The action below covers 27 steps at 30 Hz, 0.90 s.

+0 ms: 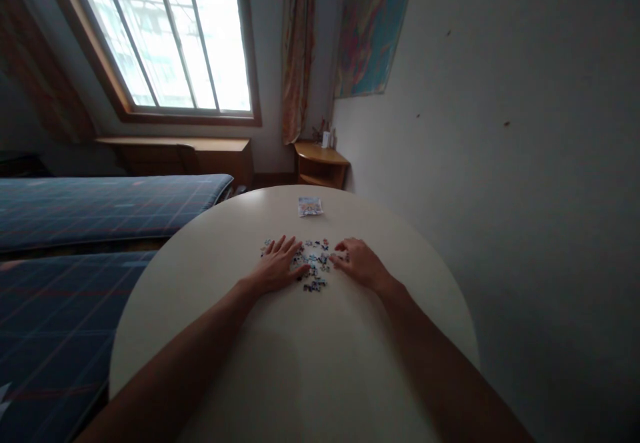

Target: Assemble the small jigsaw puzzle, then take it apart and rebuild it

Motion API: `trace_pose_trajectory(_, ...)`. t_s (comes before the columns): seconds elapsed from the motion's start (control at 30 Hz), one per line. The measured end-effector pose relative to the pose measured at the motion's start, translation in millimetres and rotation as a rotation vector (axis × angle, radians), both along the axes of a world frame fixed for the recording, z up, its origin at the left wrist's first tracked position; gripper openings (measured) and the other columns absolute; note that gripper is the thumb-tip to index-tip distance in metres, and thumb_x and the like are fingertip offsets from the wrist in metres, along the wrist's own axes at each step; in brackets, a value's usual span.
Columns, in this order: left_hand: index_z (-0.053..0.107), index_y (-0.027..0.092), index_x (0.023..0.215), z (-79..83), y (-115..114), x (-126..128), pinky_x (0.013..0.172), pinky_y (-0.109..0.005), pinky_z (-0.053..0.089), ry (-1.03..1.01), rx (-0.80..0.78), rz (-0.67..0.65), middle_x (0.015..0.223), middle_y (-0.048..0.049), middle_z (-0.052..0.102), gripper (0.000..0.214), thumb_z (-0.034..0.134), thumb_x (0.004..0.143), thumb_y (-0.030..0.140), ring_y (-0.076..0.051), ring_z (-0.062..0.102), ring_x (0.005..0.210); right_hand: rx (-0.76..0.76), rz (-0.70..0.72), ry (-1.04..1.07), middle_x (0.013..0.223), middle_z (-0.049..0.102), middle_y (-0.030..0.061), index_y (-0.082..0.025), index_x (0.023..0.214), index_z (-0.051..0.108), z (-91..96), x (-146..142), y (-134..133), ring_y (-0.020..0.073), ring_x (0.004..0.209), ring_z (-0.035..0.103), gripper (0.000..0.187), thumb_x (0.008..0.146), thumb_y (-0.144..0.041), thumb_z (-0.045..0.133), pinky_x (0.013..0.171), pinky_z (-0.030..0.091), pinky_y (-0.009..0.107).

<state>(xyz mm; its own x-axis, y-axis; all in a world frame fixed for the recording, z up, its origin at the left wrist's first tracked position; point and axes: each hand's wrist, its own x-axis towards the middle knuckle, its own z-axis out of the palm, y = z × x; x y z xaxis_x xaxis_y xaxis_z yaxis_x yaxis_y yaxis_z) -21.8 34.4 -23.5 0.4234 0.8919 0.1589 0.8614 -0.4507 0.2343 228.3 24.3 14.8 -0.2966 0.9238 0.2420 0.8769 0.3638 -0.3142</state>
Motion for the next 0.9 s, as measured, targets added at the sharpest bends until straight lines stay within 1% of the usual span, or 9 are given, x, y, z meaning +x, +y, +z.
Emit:
trace_pose_trajectory(0.07,0.036,0.022,0.148,-1.2,0.6,0.1,0.119,-0.051,0.016,0.011,0.003,0.024,0.158,-0.0098,0.029,0.076,0.036,0.089,0.071,-0.032,0.015,0.148,0.001,0.127,-0.028,0.131,0.059,0.0164,-0.013,0.126,0.059,-7.4,-15.7,-7.4,0.0273,0.122,0.053,0.054,0.088,-0.051,0.058,0.105,0.037,0.040)
trace_pose_trajectory(0.13,0.037,0.022,0.147,-2.3,1.8,0.3,0.119,-0.050,0.017,0.015,0.016,0.065,0.157,-0.0099,0.030,0.073,0.034,0.091,0.069,-0.031,0.017,0.148,-0.042,0.204,-0.079,0.148,0.043,0.0182,-0.012,0.142,0.044,-16.0,-29.6,-14.1,0.0318,0.139,0.036,0.074,0.088,-0.061,0.053,0.114,0.026,0.046)
trace_pose_trajectory(0.2,0.038,0.021,0.146,-2.7,3.1,-0.2,0.119,-0.049,0.017,0.015,0.036,0.116,0.156,-0.0101,0.033,0.068,0.029,0.095,0.065,-0.030,0.019,0.147,-0.090,0.242,-0.121,0.157,0.029,0.0166,-0.014,0.150,0.033,-22.6,-38.8,-18.7,0.0324,0.146,0.021,0.076,0.092,-0.062,0.043,0.117,0.018,0.050)
trace_pose_trajectory(0.27,0.039,0.020,0.145,-2.8,4.5,-1.8,0.118,-0.048,0.018,0.021,0.053,0.161,0.156,-0.0108,0.034,0.064,0.028,0.097,0.061,-0.030,0.021,0.147,-0.145,0.241,-0.146,0.160,0.022,0.0156,-0.016,0.153,0.028,-25.0,-42.2,-20.3,0.0317,0.148,0.015,0.072,0.096,-0.059,0.034,0.117,0.014,0.051)
trace_pose_trajectory(0.4,0.041,0.017,0.143,-5.6,8.3,-7.7,0.117,-0.049,0.023,0.022,0.058,0.216,0.155,-0.0134,0.035,0.064,0.036,0.095,0.058,-0.033,0.023,0.146,-0.164,0.252,-0.170,0.161,0.019,0.0128,-0.022,0.153,0.027,-20.9,-38.6,-18.9,0.0313,0.149,0.010,0.064,0.098,-0.053,0.033,0.117,0.012,0.052)
trace_pose_trajectory(0.57,0.045,0.011,0.140,-11.7,17.0,-14.0,0.118,-0.043,0.024,-0.006,0.087,0.253,0.151,-0.0164,0.041,0.059,0.036,0.097,0.050,-0.030,0.027,0.145,-0.151,0.386,-0.195,0.160,0.023,0.0081,-0.031,0.150,0.035,-15.5,-34.4,-17.9,0.0308,0.148,0.014,0.055,0.099,-0.052,0.035,0.118,0.014,0.050)
trace_pose_trajectory(0.73,0.045,0.006,0.139,-11.0,20.7,-16.7,0.118,-0.041,0.025,-0.022,0.086,0.274,0.148,-0.0187,0.044,0.057,0.029,0.100,0.044,-0.028,0.033,0.142,-0.159,0.307,-0.232,0.161,0.020,0.0109,-0.026,0.150,0.034,-14.3,-30.9,-16.0,0.0321,0.149,0.008,0.060,0.098,-0.056,0.031,0.117,0.012,0.053)
trace_pose_trajectory(0.8,0.045,0.010,0.140,-9.2,18.3,-16.4,0.117,-0.044,0.025,-0.026,0.078,0.267,0.149,-0.0170,0.043,0.059,0.026,0.100,0.049,-0.030,0.032,0.143,-0.157,0.292,-0.229,0.161,0.020,0.0123,-0.023,0.151,0.033,-14.1,-30.0,-15.6,0.0320,0.149,0.007,0.062,0.098,-0.056,0.033,0.117,0.011,0.055)
trace_pose_trajectory(0.9,0.041,0.017,0.144,-5.7,12.8,-16.2,0.117,-0.050,0.022,-0.020,0.040,0.187,0.156,-0.0139,0.033,0.071,0.030,0.094,0.065,-0.034,0.021,0.146,-0.123,0.338,-0.198,0.160,0.022,0.0116,-0.025,0.151,0.034,-13.6,-30.7,-17.4,0.0326,0.148,0.012,0.062,0.097,-0.056,0.036,0.117,0.013,0.055)
